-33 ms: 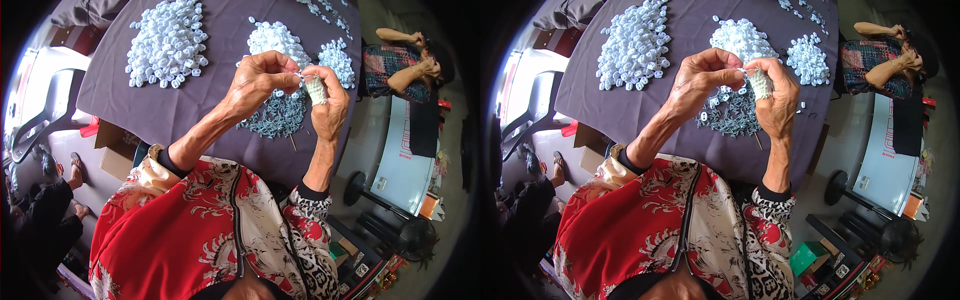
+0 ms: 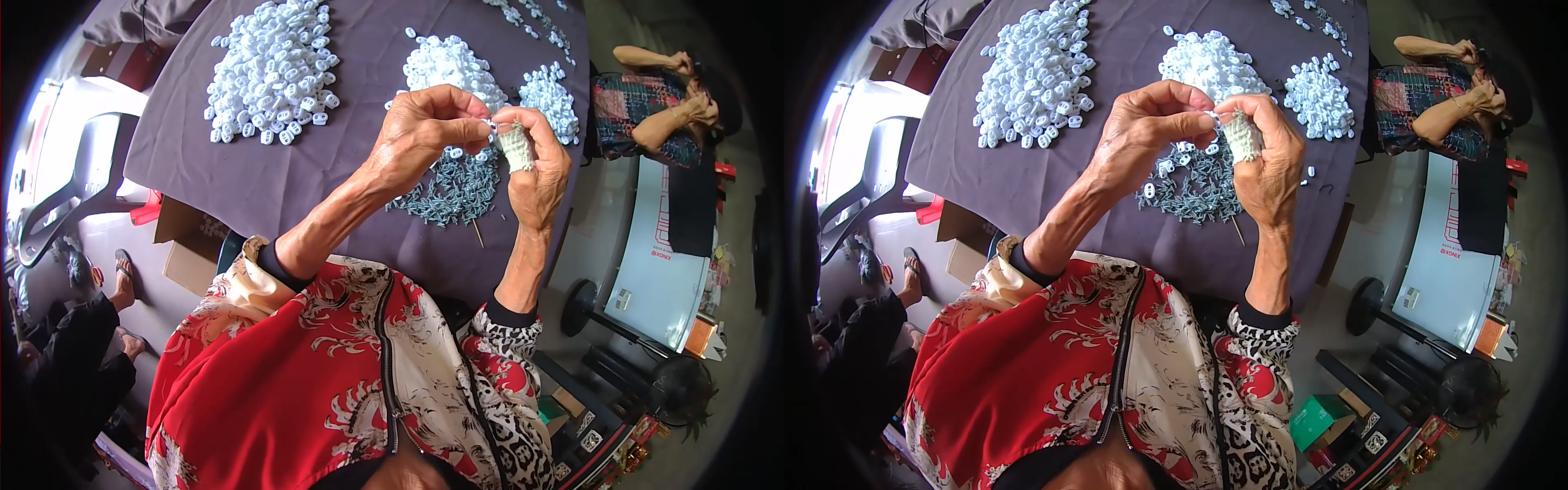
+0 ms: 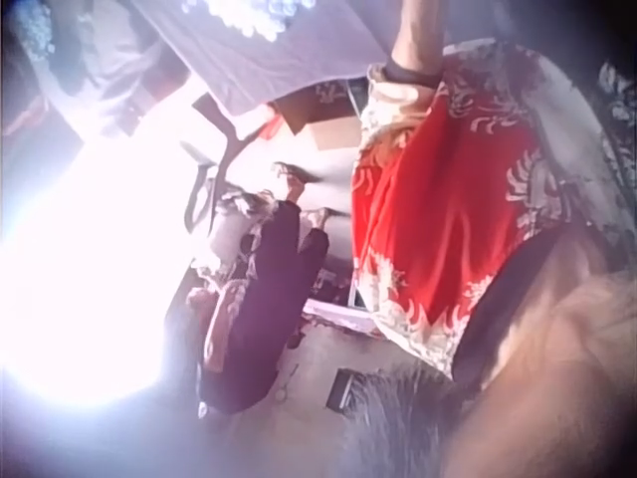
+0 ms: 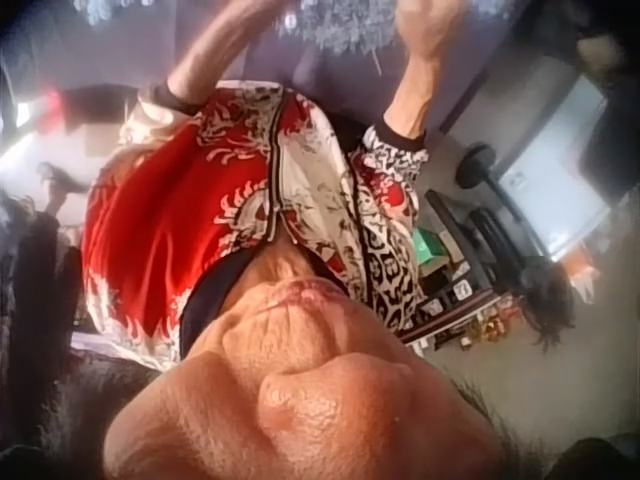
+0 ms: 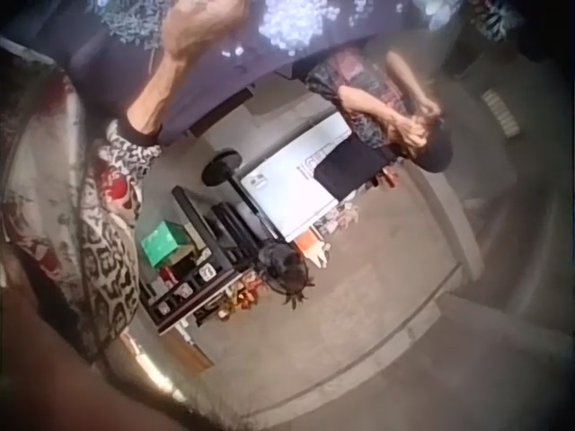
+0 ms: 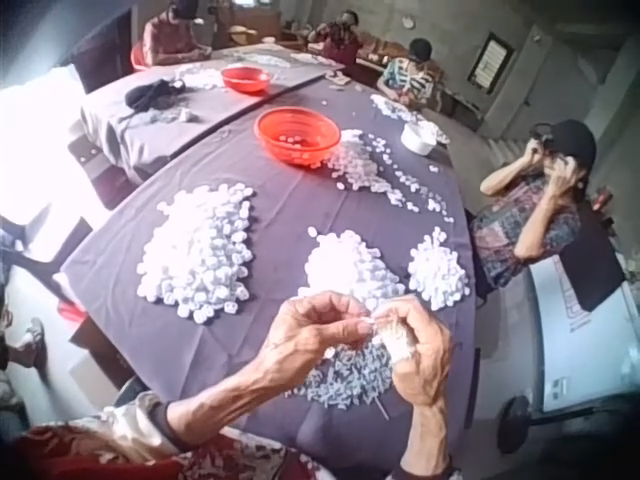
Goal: The person assembles plastic cord locks by fitting springs into the toggle pieces by hand and setting them on the table.
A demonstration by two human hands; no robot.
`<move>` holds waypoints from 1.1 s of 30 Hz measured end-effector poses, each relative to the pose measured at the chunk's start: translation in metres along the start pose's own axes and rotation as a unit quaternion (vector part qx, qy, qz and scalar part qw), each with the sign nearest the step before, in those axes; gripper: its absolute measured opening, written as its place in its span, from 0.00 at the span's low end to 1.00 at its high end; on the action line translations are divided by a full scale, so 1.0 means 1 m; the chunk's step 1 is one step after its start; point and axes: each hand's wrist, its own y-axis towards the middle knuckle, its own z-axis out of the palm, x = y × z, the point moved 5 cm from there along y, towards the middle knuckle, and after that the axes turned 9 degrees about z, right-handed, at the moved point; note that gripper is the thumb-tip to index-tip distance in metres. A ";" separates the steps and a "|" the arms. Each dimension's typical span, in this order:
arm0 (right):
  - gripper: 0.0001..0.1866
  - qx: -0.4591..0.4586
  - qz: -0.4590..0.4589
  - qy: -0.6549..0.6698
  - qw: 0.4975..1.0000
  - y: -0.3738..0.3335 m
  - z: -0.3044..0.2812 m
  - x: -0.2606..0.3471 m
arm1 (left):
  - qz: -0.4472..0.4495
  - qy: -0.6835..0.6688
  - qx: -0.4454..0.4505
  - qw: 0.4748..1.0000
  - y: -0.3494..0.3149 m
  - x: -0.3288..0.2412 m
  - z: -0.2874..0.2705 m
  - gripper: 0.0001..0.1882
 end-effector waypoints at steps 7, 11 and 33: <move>0.05 -0.046 -0.024 -0.012 0.999 0.002 -0.003 0.008 | 0.037 -0.089 -0.048 0.994 0.002 0.000 0.007 0.08; 0.04 -0.088 0.032 -0.009 0.996 0.001 0.001 0.007 | 0.088 -0.033 -0.058 0.994 0.006 0.004 0.006 0.07; 0.11 0.006 -0.041 -0.096 0.995 0.016 -0.030 0.040 | 0.034 -0.117 0.004 0.993 0.005 -0.020 0.026 0.11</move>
